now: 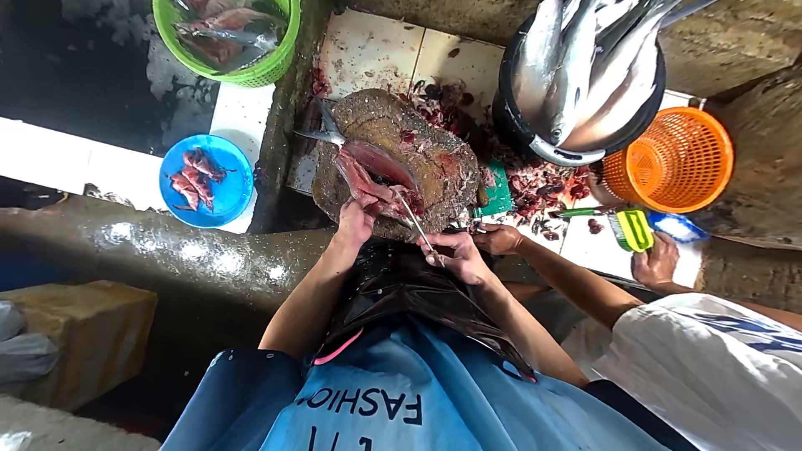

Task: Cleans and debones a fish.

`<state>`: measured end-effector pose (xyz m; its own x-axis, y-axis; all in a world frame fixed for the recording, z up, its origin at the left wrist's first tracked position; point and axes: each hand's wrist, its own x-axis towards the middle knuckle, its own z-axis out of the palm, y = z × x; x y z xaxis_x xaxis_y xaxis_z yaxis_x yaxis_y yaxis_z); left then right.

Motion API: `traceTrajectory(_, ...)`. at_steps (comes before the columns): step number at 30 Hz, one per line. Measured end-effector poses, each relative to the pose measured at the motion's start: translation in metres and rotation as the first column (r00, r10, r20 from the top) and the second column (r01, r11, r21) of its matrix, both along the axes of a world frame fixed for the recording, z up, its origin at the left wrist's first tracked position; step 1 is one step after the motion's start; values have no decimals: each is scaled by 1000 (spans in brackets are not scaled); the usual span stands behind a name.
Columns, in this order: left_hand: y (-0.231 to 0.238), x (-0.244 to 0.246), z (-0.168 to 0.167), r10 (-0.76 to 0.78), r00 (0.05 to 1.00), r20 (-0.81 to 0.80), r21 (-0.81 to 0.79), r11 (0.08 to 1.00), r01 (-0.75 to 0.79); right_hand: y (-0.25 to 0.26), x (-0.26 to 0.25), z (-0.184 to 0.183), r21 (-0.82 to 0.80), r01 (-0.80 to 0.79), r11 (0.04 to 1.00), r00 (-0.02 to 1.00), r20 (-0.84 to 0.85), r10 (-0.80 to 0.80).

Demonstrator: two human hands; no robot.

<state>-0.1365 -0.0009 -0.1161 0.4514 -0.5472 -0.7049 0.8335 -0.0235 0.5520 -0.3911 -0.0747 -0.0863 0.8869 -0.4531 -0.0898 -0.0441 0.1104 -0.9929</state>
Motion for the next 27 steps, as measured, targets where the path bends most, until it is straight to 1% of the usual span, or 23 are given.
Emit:
traceTrajectory(1, 2, 1, -1, 2, 1000, -6, -6, 1000, -2, -1, -4, 1, -18, 16, 1000, 1000, -23, -16)
traceTrajectory(5, 5, 1, -4, -13, 999, -41, -78, 997, 10, -3, -17, -6, -51, 40, 998, 975, -216, -50)
traceTrajectory(9, 5, -3, -3, -3, 998, -65, -96, 995, -3, -1, -9, -15, -36, 57, 998, 976, -210, -64)
traceTrajectory(12, 7, -1, -4, 17, 999, -50, -97, 995, -21, 0, -4, -17, -79, -23, 997, 974, -227, 4)
traceTrajectory(13, 7, -1, -6, 17, 999, -29, -93, 995, -19, -1, -7, -18, -64, -48, 997, 976, -216, 33)
traceTrajectory(14, 8, -1, -9, 13, 1000, -13, -91, 996, -14, 0, -10, -18, -10, -59, 998, 983, -175, 56)
traceTrajectory(15, 7, -2, -9, 10, 1000, 2, -81, 997, -9, -1, -14, -17, 83, -59, 995, 992, -106, 68)
traceTrajectory(17, 1, -4, -5, 3, 999, 37, -59, 998, -1, 0, -19, -13, 314, -69, 947, 996, 71, 49)
traceTrajectory(18, 1, -5, -5, -2, 998, 61, -47, 999, 5, 1, -22, -7, 385, -92, 918, 986, 164, 30)
traceTrajectory(19, 2, -4, -7, -2, 996, 86, -36, 999, 6, 1, -25, 2, 389, -95, 916, 973, 233, 2)
traceTrajectory(20, 2, 0, -10, 11, 995, 104, -31, 999, -8, -5, -26, 15, 316, -20, 948, 969, 241, -60)
traceTrajectory(21, 4, 4, -14, 20, 993, 114, -22, 1000, -18, -12, -25, 24, 179, 131, 975, 969, 185, -164)
traceTrajectory(22, 8, 7, -16, 10, 993, 115, -14, 1000, -9, -19, -25, 25, 9, 289, 957, 954, 76, -289)
traceTrajectory(23, 10, 10, -15, -12, 994, 111, -20, 1000, 14, -29, -25, 16, -178, 376, 909, 912, -101, -397)
traceTrajectory(24, 15, 9, -12, -48, 992, 116, -10, 999, 49, -35, -27, 5, -291, 373, 881, 829, -322, -457)
traceTrajectory(25, 27, 4, -5, -100, 986, 136, 27, 995, 97, -35, -36, 0, -357, 302, 884, 738, -500, -454)
traceTrajectory(26, 32, 2, 5, -161, 971, 177, 70, 986, 150, -39, -39, 1, -420, 206, 884, 686, -583, -437)
traceTrajectory(27, 29, 8, 12, -179, 959, 220, 95, 982, 161, -49, -34, 4, -465, 165, 870, 698, -568, -436)
